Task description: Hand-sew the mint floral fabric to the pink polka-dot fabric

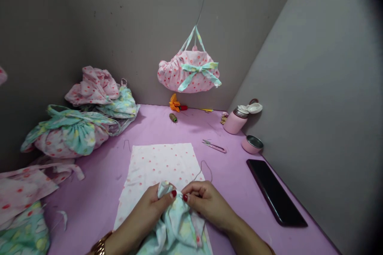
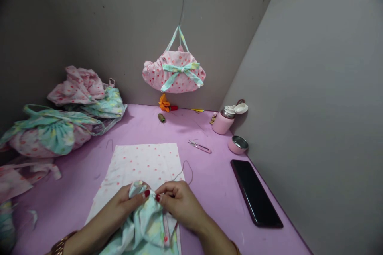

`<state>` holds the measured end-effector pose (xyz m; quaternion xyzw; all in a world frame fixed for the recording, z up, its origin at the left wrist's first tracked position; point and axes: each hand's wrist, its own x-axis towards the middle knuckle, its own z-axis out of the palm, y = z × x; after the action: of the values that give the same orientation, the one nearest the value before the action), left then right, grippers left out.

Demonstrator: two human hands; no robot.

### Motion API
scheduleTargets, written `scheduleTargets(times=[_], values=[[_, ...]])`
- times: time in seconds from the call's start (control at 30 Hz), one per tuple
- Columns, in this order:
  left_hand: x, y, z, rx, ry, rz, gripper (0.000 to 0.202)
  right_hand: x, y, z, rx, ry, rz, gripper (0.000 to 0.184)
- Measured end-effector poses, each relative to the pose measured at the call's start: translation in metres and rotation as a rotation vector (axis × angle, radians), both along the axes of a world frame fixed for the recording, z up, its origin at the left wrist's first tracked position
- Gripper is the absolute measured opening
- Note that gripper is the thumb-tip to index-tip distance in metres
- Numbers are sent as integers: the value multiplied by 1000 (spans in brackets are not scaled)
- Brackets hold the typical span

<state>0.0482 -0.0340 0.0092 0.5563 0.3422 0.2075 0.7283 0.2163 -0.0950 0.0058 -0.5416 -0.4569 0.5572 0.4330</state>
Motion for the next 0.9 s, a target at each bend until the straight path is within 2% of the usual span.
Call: scheduleTargets(times=[0.13, 0.23, 0.43, 0.57, 0.67, 0.77, 0.83, 0.9], values=[[-1, -3, 3, -130, -54, -33, 24, 1, 0, 1, 5, 33, 18, 31], [1, -4, 4, -179, -64, -17, 27, -1, -1, -1, 52, -20, 18, 29], [4, -2, 7, -160, -77, -6, 28, -7, -5, 0, 210, -172, 92, 12], [5, -1, 2, -85, -95, 6, 24, -9, -5, 5, 399, -419, -13, 15], [5, -1, -4, 0, -73, -9, 23, -14, -4, 6, 506, -490, -34, 13], [4, -1, -9, 48, -44, -15, 24, -20, -3, 7, 546, -370, -114, 12], [3, -1, -12, 51, -30, -19, 26, -20, 0, 7, 495, -133, -236, 11], [1, 0, -14, 50, -9, -24, 29, -10, 4, 8, 364, 160, -395, 11]])
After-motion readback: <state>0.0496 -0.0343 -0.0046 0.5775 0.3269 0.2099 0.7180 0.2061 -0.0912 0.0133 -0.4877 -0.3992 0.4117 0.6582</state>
